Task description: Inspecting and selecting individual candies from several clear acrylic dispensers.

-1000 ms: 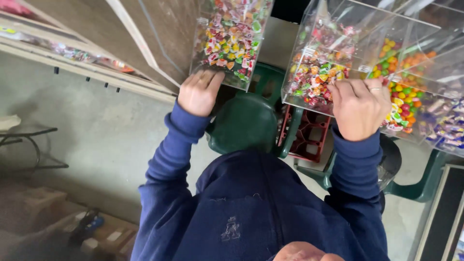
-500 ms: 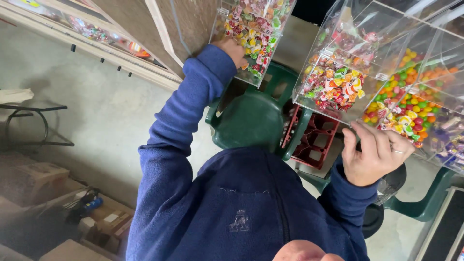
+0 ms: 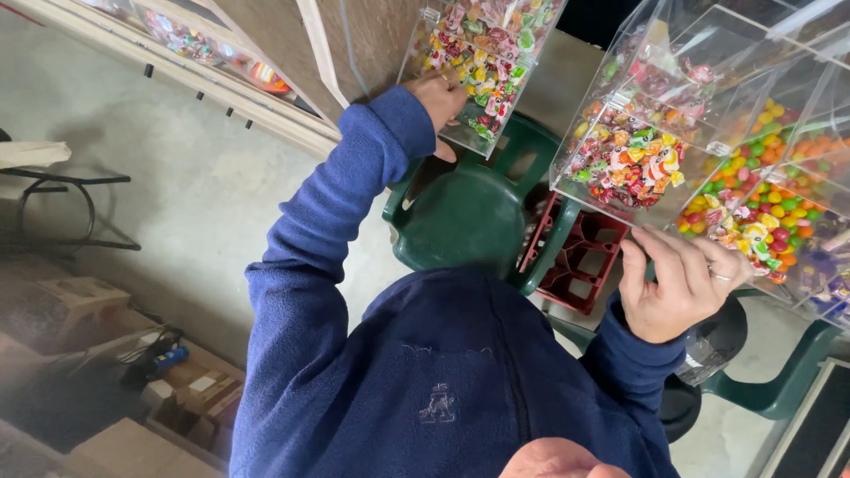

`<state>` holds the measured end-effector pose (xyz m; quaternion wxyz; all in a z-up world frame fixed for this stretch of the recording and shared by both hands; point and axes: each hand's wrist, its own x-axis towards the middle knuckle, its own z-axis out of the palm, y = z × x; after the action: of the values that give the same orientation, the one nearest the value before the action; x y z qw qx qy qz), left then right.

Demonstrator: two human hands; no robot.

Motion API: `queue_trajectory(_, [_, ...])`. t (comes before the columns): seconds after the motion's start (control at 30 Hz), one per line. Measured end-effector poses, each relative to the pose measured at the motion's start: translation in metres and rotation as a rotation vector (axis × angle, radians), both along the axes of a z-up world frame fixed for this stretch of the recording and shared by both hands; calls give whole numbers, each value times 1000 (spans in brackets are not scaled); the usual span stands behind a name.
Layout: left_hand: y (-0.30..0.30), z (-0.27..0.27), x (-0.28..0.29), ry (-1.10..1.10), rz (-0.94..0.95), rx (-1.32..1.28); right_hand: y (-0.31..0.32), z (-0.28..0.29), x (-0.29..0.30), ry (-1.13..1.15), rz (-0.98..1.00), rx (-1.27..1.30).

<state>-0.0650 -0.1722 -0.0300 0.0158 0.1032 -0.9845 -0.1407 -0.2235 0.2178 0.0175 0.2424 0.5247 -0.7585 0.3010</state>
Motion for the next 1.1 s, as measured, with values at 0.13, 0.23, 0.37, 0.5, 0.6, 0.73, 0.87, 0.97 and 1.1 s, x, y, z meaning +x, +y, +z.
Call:
queue_trajectory(0.13, [0, -2, 3, -48, -27, 56, -7, 1, 7, -46, 36, -22])
queue_trajectory(0.23, [4, 2, 15, 33, -52, 65, -14, 5, 17, -41, 59, -29])
queue_trajectory(0.37, [24, 23, 44, 319, -52, 58, -29, 18, 34, -75, 147, -76])
queue_trajectory(0.5, [90, 74, 68, 583, -62, 187, -41, 0, 45, -292, 297, -163])
queue_trajectory(0.6, [137, 81, 68, 704, -391, 476, -48, -11, 49, -629, 531, -157])
queue_trajectory(0.73, [173, 61, 59, 842, -351, 576, -47, -24, 52, -750, 694, -49])
queue_trajectory(0.87, [178, 52, 63, 845, -206, 640, -46, -29, 46, -867, 778, -75])
queue_trajectory(0.97, [175, 53, 65, 810, -171, 615, -42, -20, 37, -775, 594, -117])
queue_trajectory(1.1, [167, 53, 71, 832, -95, 522, -47, 9, -5, -388, 117, -182])
